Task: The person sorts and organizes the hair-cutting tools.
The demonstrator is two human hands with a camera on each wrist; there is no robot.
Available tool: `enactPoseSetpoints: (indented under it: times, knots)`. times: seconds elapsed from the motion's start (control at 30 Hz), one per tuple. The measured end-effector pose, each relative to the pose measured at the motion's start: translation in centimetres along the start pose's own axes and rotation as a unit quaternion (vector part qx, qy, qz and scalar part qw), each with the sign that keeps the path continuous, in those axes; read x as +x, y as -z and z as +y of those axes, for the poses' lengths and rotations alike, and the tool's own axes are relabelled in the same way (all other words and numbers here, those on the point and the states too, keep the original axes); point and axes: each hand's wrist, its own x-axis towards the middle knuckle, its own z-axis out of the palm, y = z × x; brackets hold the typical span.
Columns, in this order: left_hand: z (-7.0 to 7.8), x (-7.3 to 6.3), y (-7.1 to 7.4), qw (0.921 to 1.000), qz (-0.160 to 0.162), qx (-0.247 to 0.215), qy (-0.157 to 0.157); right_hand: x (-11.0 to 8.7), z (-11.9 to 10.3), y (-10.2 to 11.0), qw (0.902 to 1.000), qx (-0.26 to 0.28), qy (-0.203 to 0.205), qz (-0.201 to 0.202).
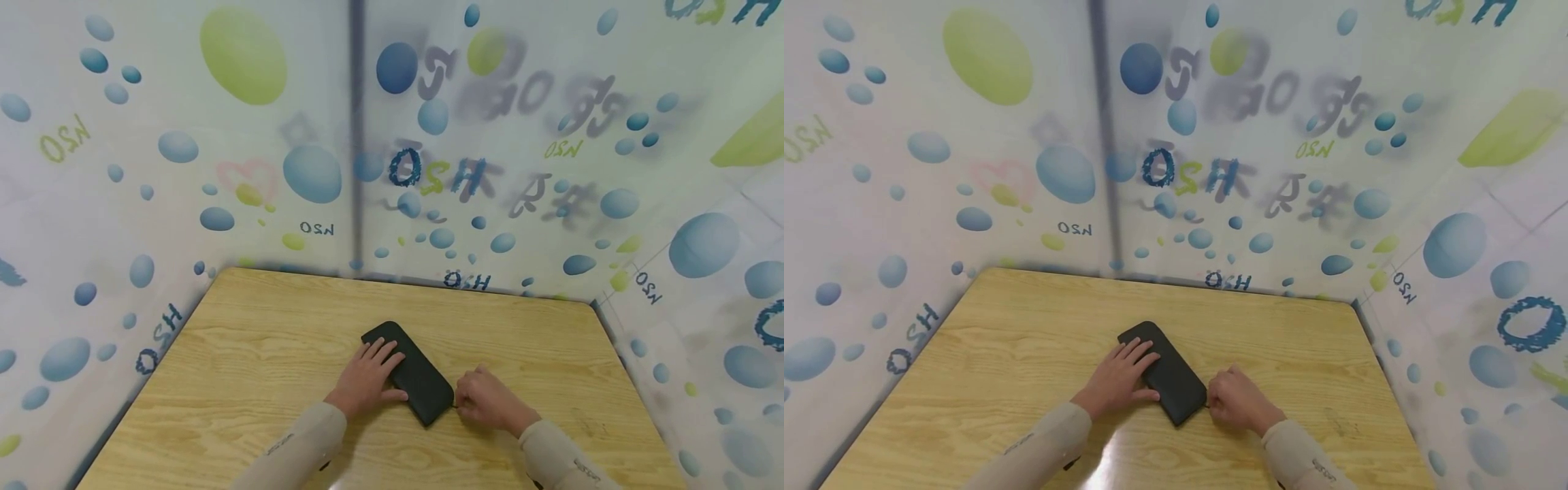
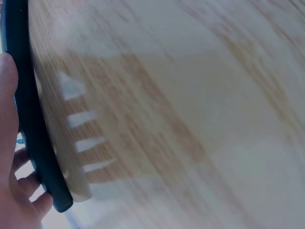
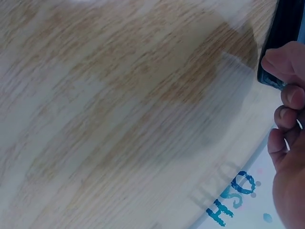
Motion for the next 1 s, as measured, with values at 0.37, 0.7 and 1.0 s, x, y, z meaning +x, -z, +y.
enactPoseSetpoints:
  times: [0.37, 0.7, 1.0]
  knots:
    - [0.0, 0.0, -0.1, 0.9999, 0.01, -0.001, -0.004, 0.3, -1.0, -0.1, 0.9991, 0.012, 0.01, -0.039]
    - [0.0, -0.1, -0.1, 0.9993, 0.035, 0.004, -0.012, 0.9, -2.2, -0.1, 0.997, 0.01, 0.016, -0.075]
    - [0.0, -0.1, -0.2, 0.9995, 0.029, 0.003, -0.007, 1.6, -3.4, -0.3, 0.9948, 0.003, 0.046, -0.091]
